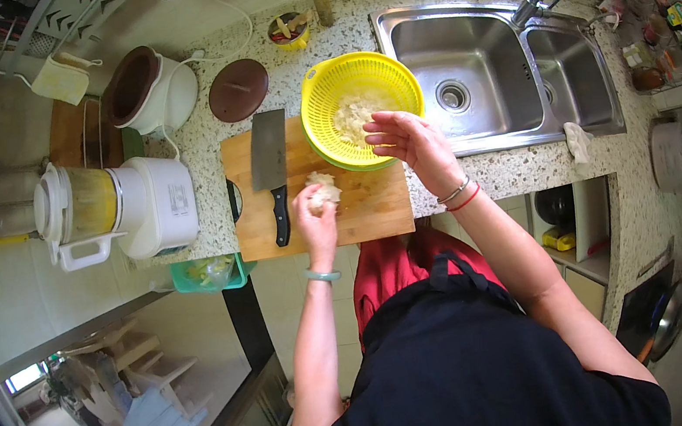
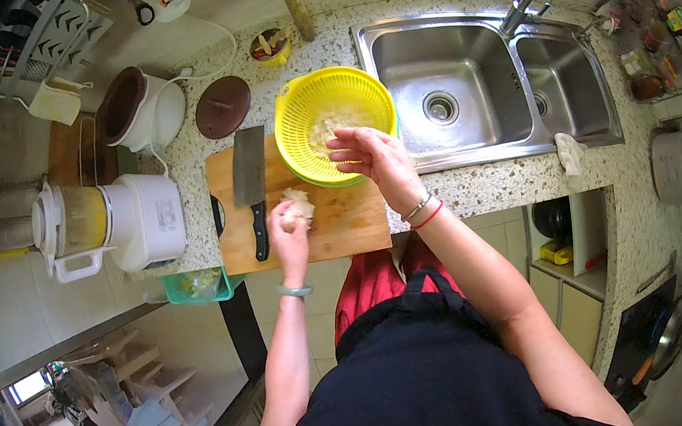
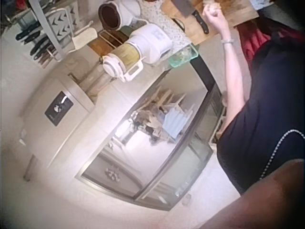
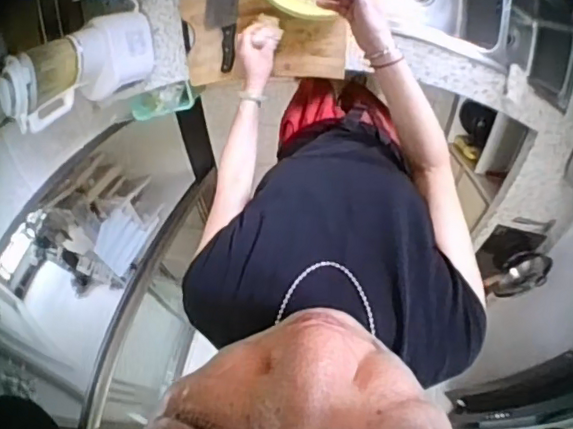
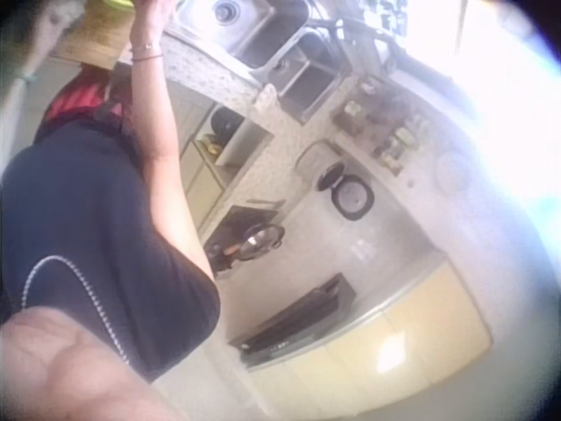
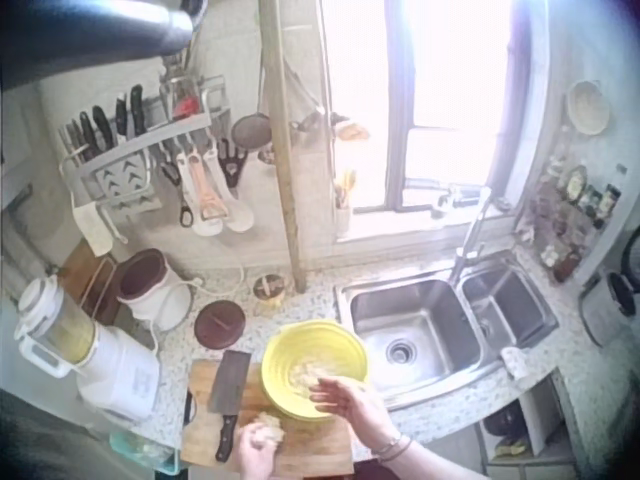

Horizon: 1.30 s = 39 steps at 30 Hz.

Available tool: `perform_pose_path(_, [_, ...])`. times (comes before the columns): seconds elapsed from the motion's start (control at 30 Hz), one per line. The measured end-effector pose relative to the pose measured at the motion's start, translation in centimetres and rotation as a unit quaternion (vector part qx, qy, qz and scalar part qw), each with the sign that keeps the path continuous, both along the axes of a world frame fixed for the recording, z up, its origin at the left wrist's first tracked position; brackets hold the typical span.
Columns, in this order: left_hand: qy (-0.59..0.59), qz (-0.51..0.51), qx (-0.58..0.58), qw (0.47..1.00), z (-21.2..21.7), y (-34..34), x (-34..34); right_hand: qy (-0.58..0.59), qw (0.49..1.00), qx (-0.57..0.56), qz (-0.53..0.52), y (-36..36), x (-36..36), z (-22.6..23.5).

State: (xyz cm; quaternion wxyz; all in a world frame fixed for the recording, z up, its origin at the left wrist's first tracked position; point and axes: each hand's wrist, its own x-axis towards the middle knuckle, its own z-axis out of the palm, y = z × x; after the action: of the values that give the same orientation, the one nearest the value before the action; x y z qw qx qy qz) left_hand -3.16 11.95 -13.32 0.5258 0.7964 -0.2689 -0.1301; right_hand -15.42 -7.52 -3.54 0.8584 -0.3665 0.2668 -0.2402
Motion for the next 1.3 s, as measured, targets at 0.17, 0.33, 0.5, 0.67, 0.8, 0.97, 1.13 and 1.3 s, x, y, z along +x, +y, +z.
perform_pose_path(0.17, [0.333,0.060,-0.215,0.916,6.3,-0.8,-0.4,-0.010,1.000,0.025,-0.006,-0.8,0.0,-0.7])
perform_pose_path(0.33, [0.546,-0.042,-0.292,0.784,9.1,-3.9,0.8,0.021,0.999,-0.036,0.004,-1.3,1.2,0.1])
perform_pose_path(0.5, [0.615,-0.084,-0.272,0.736,9.8,-8.3,0.8,0.103,0.991,-0.084,0.032,-2.0,1.1,1.2])
perform_pose_path(0.67, [0.593,-0.180,-0.227,0.751,10.5,-13.5,-0.5,0.123,0.985,-0.113,-0.031,-3.7,-0.4,0.3])
perform_pose_path(0.8, [0.524,-0.198,-0.168,0.811,9.6,-18.9,-3.5,0.098,0.985,-0.090,-0.108,-7.4,-3.6,0.3])
perform_pose_path(0.97, [0.594,-0.172,-0.177,0.766,8.2,-26.4,-7.2,0.119,0.973,-0.051,-0.193,-13.9,-8.2,0.3])
perform_pose_path(1.13, [0.609,-0.166,-0.187,0.753,6.8,-33.5,-11.6,0.069,0.953,-0.010,-0.296,-23.2,-14.6,-1.6])
perform_pose_path(1.3, [0.628,-0.165,-0.213,0.730,4.1,-40.8,-14.8,-0.029,0.920,0.000,-0.390,-35.4,-18.8,-3.7])
